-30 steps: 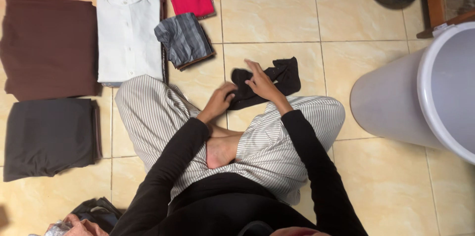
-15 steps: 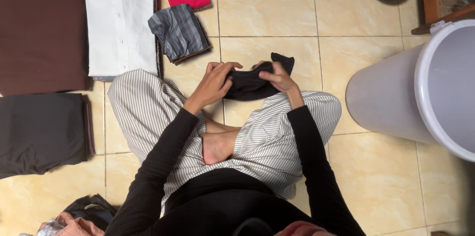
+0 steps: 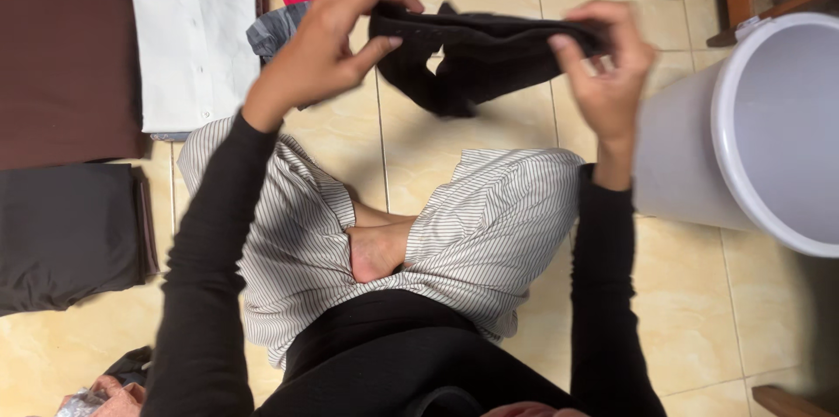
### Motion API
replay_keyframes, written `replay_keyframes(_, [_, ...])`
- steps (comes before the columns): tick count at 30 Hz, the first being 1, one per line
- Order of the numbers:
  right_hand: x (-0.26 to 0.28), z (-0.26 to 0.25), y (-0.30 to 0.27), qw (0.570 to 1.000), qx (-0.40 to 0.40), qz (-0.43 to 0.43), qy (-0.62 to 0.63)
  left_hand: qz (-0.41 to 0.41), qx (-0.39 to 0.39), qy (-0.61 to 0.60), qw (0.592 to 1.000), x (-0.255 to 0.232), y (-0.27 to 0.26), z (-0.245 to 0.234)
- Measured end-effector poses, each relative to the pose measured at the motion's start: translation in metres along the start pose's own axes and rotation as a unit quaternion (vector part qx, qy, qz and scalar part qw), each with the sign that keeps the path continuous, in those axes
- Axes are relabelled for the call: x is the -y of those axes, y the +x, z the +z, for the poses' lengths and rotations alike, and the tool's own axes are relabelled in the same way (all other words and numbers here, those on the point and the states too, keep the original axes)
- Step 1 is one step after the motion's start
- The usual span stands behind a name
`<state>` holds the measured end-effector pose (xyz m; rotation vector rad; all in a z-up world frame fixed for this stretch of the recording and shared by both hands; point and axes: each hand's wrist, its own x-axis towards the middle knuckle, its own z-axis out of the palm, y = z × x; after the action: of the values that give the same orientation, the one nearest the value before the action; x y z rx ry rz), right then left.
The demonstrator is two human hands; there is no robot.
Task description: The person sits on the floor and folds several garments one by one, including a blue top, brown shorts, striped shorts, and black pants. Each item is smoothed, folded into a compact rectangle, and placed into a growing stack on the floor.
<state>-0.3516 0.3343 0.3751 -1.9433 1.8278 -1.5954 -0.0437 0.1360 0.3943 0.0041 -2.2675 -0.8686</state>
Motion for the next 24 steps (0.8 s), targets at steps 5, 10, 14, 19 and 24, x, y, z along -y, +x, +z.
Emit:
replay_keyframes(5, [0.051,-0.035,0.015,0.993,0.044,-0.104,-0.041,0.000,0.050,-0.133,0.990,-0.051,0.026,-0.038])
replay_keyframes(10, [0.066,-0.047,0.008,0.992,0.096,-0.056,-0.062,-0.027,0.046,-0.105,0.993,-0.052,0.026,-0.047])
replay_keyframes(14, [0.044,-0.048,0.005,0.995,0.027,0.002,0.095,-0.090,-0.002,-0.037,0.995,-0.017,0.014,-0.029])
replay_keyframes(19, [-0.031,-0.030,0.013,0.992,0.030,0.069,0.104,0.028,-0.041,0.161,0.986,0.062,0.049,0.017])
replay_keyframes(24, [-0.054,-0.072,0.035,0.994,-0.094,0.051,-0.004,0.102,-0.170,0.244,0.949,0.104,0.116,0.074])
